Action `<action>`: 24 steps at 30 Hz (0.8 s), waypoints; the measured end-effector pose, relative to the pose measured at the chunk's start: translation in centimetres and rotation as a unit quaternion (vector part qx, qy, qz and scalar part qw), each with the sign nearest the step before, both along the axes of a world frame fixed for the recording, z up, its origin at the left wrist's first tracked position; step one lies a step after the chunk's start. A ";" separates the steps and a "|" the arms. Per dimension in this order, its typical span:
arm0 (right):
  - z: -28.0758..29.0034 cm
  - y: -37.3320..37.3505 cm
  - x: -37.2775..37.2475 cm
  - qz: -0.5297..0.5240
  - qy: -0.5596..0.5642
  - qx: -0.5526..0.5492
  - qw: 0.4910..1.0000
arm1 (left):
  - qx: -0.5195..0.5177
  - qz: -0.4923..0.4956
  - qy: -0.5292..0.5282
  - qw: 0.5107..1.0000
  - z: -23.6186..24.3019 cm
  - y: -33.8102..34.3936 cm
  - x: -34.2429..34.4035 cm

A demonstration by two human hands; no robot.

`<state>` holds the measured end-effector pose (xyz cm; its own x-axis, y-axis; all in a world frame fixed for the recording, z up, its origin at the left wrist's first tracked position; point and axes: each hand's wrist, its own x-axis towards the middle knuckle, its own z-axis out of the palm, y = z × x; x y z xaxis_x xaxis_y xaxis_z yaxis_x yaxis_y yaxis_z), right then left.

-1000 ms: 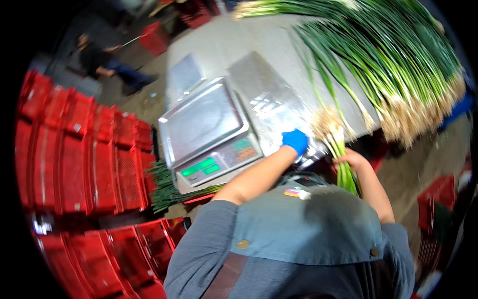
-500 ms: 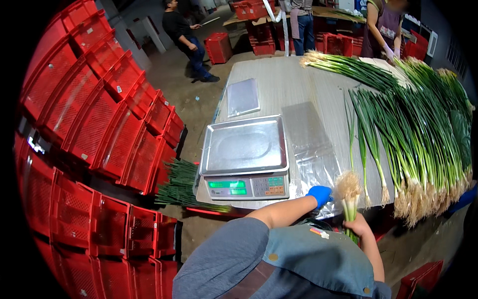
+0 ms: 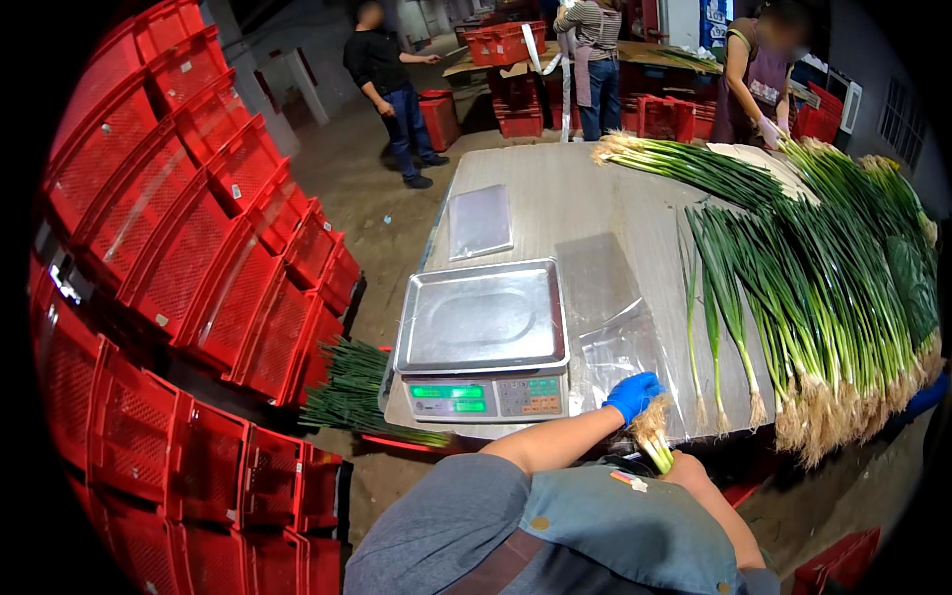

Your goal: The person repeatedly picks up bunches of green onions, places them on a digital scale, and then moves them into red crates. The process is repeated continuously throughout the clip.

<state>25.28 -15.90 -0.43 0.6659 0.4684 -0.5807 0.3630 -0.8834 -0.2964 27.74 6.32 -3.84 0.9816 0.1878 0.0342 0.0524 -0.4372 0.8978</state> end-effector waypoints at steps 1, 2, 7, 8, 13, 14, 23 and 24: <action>0.4 0.2 0.3 0.007 0.006 0.006 1.000 | 0.040 -0.015 -0.036 0.998 1.2 -0.4 -0.4; 0.8 0.2 0.6 0.012 0.011 0.014 1.000 | 0.080 -0.029 -0.074 0.994 2.2 -0.6 -0.8; 2.0 -0.5 2.2 -0.097 0.280 0.124 0.947 | 0.303 -0.176 -0.140 0.926 4.8 0.0 -3.0; 1.9 -0.3 2.2 -0.148 0.315 0.150 0.925 | 0.325 -0.197 -0.118 0.918 5.2 -0.6 -3.3; 1.9 0.6 1.9 -0.281 0.417 0.213 0.838 | 0.339 -0.279 -0.214 0.873 7.0 -4.5 -4.0; 2.1 0.6 2.0 -0.288 0.427 0.213 0.830 | 0.323 -0.304 -0.222 0.869 7.3 -4.6 -4.0; 4.7 -1.9 5.1 -0.282 0.581 0.448 0.618 | 0.257 -0.161 -0.173 0.937 5.9 -1.5 -5.1; 4.5 -1.3 5.0 -0.283 0.525 0.444 0.669 | 0.215 -0.214 -0.174 0.937 6.0 -2.5 -5.3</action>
